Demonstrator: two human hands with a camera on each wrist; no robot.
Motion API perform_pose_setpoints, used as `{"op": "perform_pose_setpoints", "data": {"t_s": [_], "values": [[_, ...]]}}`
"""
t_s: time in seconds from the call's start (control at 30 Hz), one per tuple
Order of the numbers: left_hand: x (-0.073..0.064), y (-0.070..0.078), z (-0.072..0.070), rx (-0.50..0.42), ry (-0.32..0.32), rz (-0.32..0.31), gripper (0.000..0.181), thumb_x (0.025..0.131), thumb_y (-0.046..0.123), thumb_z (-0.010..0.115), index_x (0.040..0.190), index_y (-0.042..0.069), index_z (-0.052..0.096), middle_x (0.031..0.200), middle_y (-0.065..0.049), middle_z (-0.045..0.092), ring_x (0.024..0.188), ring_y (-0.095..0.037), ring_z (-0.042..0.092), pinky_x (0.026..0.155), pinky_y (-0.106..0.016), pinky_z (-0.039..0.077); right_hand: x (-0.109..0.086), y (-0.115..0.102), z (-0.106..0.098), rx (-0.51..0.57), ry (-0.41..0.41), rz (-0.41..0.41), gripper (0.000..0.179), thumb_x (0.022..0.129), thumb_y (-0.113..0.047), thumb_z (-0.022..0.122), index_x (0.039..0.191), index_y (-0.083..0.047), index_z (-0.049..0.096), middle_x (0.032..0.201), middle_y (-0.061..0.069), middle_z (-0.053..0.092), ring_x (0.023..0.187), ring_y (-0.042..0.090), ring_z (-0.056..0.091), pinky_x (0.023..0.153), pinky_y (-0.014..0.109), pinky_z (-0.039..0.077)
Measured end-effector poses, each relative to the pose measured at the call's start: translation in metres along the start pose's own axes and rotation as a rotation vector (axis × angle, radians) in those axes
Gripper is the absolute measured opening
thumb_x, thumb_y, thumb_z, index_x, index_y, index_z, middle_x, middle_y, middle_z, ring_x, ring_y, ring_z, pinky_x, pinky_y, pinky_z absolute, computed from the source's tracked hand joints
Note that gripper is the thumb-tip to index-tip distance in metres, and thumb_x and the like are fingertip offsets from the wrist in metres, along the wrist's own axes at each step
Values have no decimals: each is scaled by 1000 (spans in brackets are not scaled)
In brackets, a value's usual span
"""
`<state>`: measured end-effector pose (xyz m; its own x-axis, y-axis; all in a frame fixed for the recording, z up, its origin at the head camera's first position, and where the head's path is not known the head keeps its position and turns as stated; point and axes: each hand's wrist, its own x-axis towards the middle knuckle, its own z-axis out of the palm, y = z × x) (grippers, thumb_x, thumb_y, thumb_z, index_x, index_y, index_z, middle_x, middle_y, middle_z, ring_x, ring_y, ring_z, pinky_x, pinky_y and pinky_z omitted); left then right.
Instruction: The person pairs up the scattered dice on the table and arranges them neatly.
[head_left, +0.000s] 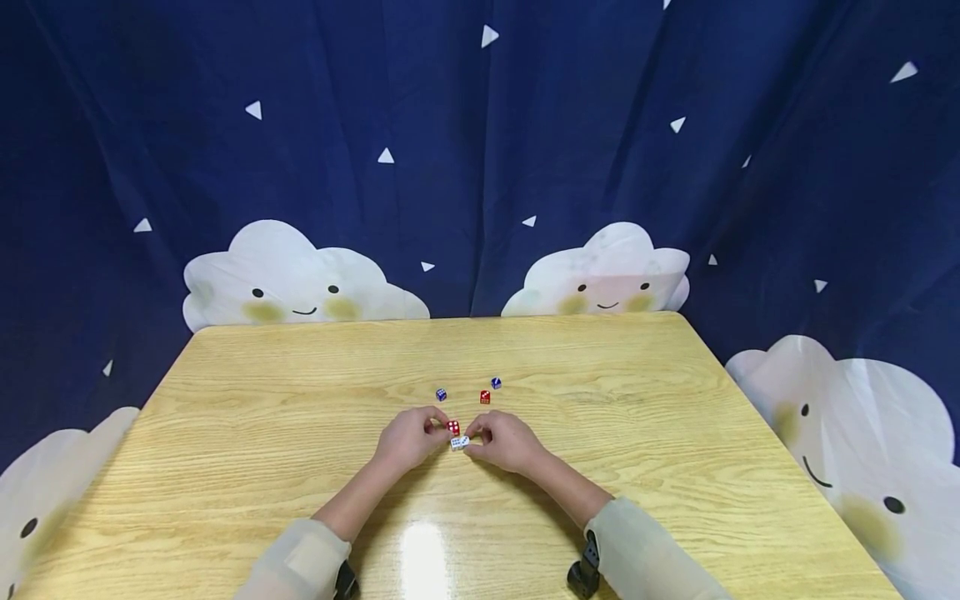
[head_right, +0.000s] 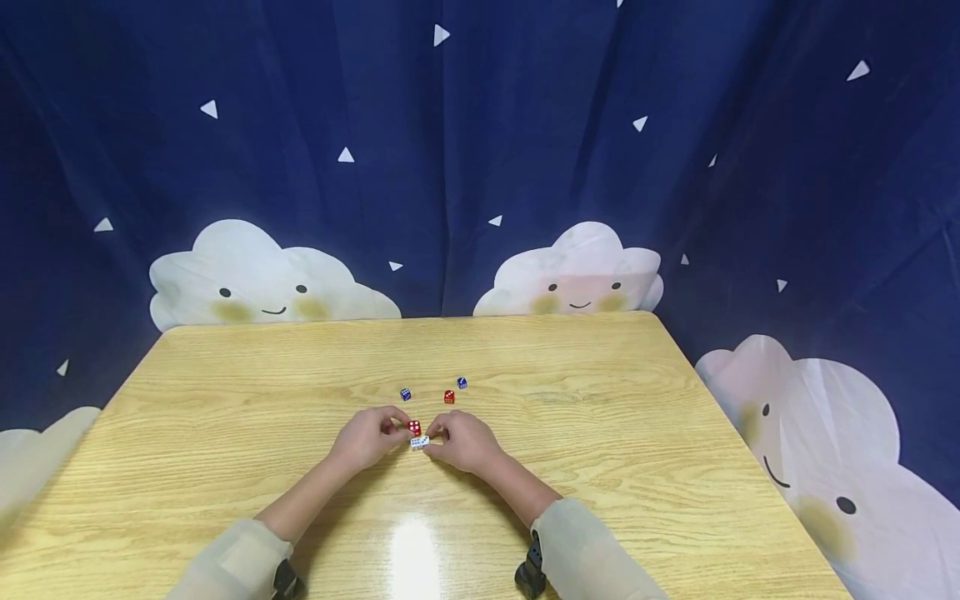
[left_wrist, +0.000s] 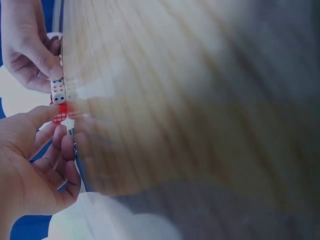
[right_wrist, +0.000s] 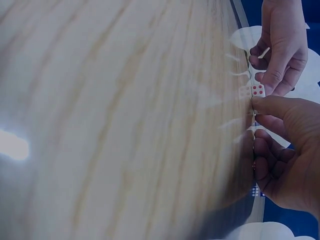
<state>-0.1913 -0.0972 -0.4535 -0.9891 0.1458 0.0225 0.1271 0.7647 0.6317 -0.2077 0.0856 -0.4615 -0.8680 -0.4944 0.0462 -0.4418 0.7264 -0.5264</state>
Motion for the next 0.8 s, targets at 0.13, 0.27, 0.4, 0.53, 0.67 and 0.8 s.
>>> {"op": "perform_pose_setpoints", "data": {"t_s": [0.13, 0.27, 0.4, 0.53, 0.67, 0.8], "values": [[-1, 0, -1, 3, -9, -3, 17, 77, 30, 65, 90, 19, 65, 63, 6, 54, 50, -9, 43, 43, -24, 32, 0, 0, 0, 1, 1, 5, 19, 73, -30, 70, 87, -17, 66, 63, -8, 50, 53, 4, 42, 49, 19, 35], [-1, 0, -1, -1, -14, -6, 17, 77, 31, 65, 90, 20, 64, 63, 6, 54, 49, -9, 42, 43, -24, 31, 0, 0, 0, -1, 7, 1, 18, 73, -29, 70, 86, -17, 66, 62, -8, 50, 53, 4, 42, 49, 19, 35], [-1, -2, 0, -9, -13, -2, 17, 77, 31, 65, 90, 20, 64, 63, 6, 53, 50, -9, 42, 43, -24, 31, 0, 0, 0, -1, 5, 2, 18, 73, -29, 70, 86, -18, 66, 62, -8, 49, 53, 4, 42, 49, 19, 34], [-2, -4, 1, -29, -17, 6, 17, 77, 30, 66, 89, 18, 63, 62, 5, 53, 50, -9, 42, 43, -24, 31, -1, 0, 1, 4, 4, 4, 18, 73, -29, 70, 86, -17, 66, 62, -8, 49, 53, 3, 42, 49, 19, 34], [-2, -6, 3, -42, -16, 23, 17, 77, 28, 66, 89, 17, 62, 60, 5, 52, 49, -9, 42, 44, -23, 31, -1, 1, 2, 10, 9, -2, 19, 73, -29, 70, 86, -17, 66, 62, -8, 49, 52, 4, 41, 48, 19, 34], [-2, -7, 4, -44, -13, 56, 16, 78, 26, 65, 90, 16, 61, 57, 5, 49, 47, -8, 38, 44, -22, 29, -1, 1, 1, 7, 10, -1, 19, 73, -29, 70, 87, -17, 66, 62, -8, 49, 52, 3, 41, 48, 19, 35]]}}
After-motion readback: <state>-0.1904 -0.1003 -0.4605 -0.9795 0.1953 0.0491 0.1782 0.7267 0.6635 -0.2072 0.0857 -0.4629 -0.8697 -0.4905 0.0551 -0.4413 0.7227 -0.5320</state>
